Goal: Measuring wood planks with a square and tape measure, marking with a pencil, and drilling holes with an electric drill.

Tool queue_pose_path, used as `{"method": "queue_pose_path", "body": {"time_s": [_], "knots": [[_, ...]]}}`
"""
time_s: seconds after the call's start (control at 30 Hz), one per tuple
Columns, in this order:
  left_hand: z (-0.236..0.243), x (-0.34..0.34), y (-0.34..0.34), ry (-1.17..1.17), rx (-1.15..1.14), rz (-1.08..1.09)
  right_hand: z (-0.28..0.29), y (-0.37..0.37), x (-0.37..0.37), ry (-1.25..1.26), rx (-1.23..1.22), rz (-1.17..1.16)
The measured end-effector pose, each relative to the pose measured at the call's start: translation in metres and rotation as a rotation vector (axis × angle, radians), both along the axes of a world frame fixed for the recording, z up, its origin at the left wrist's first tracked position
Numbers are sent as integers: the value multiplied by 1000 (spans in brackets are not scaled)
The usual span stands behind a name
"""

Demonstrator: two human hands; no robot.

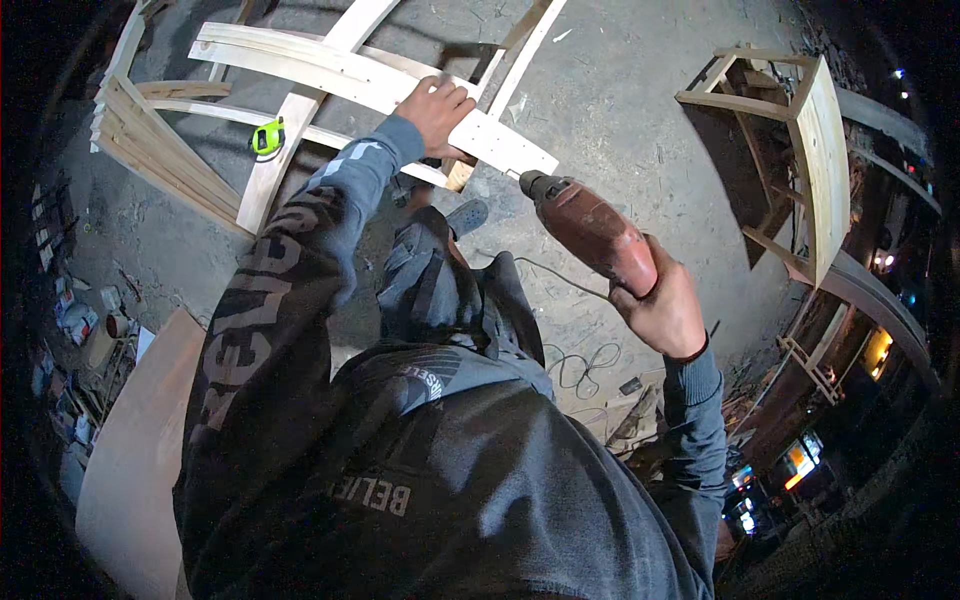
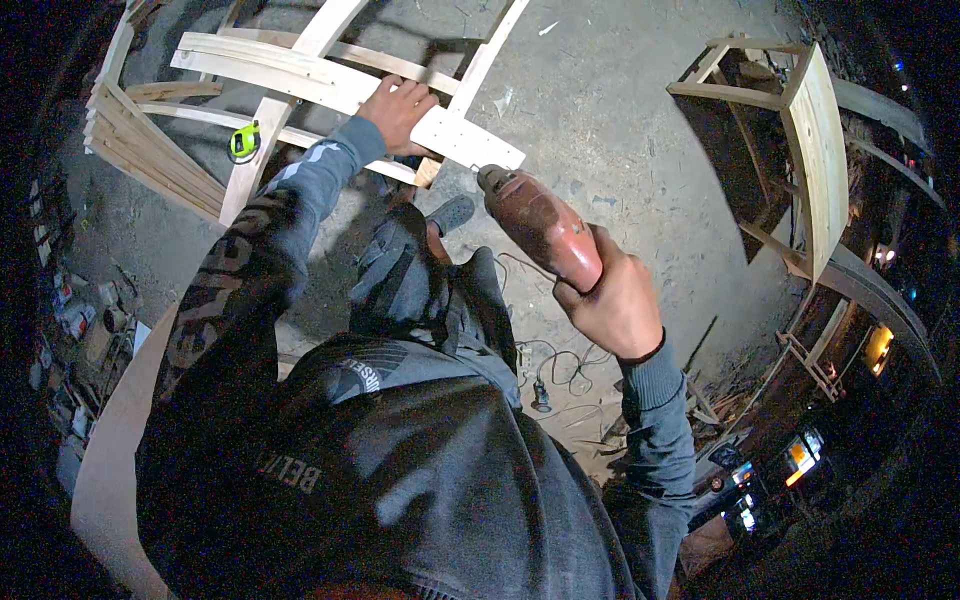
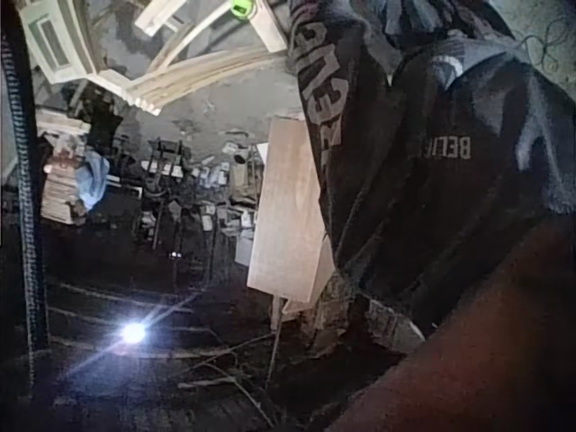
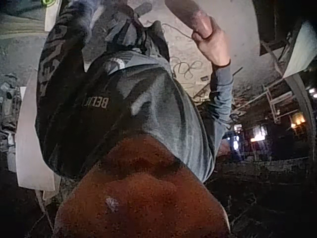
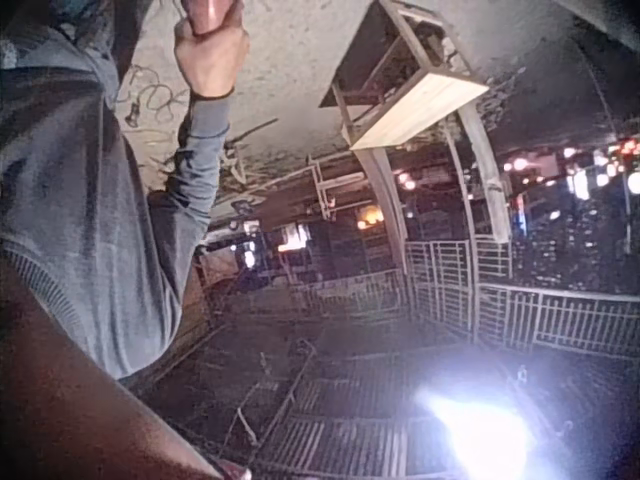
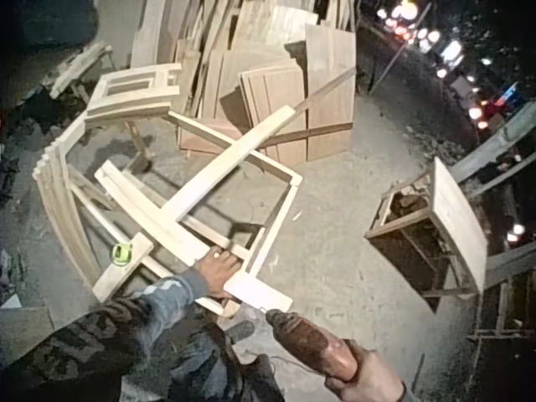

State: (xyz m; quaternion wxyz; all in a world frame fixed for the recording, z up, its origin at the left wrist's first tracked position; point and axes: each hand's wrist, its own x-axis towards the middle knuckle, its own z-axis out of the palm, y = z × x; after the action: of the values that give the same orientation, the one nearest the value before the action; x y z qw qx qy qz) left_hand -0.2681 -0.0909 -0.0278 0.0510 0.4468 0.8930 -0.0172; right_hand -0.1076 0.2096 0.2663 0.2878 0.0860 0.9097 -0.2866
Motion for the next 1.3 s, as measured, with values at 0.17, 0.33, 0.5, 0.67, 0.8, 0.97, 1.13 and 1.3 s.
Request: {"method": "queue_pose_path", "body": {"time_s": [0.17, 0.33, 0.5, 0.67, 0.8, 0.97, 1.13, 1.3], "knots": [[-1, 1, 1, -22, 30, 1, -5, 0, 11, 27, 21, 14], [-1, 0, 2, -15, 48, -1, -14, 5, 10, 22, -21, 16], [2, -1, 3, -33, 63, 2, -21, 2, 12, 8, 19, 43], [1, -2, 2, -28, 78, -8, -29, 0, 7, 19, -1, 58], [-1, -2, 1, 23, 130, -18, -36, 1, 2, 12, -17, 56], [4, -2, 4, -66, 41, -8, -52, -8, 7, 41, 37, 36], [15, -1, 7, -20, 13, -2, -71, -13, 8, 83, 16, -3], [21, -1, 9, -71, -133, -14, -63, -29, 24, 91, -97, -171]]}}
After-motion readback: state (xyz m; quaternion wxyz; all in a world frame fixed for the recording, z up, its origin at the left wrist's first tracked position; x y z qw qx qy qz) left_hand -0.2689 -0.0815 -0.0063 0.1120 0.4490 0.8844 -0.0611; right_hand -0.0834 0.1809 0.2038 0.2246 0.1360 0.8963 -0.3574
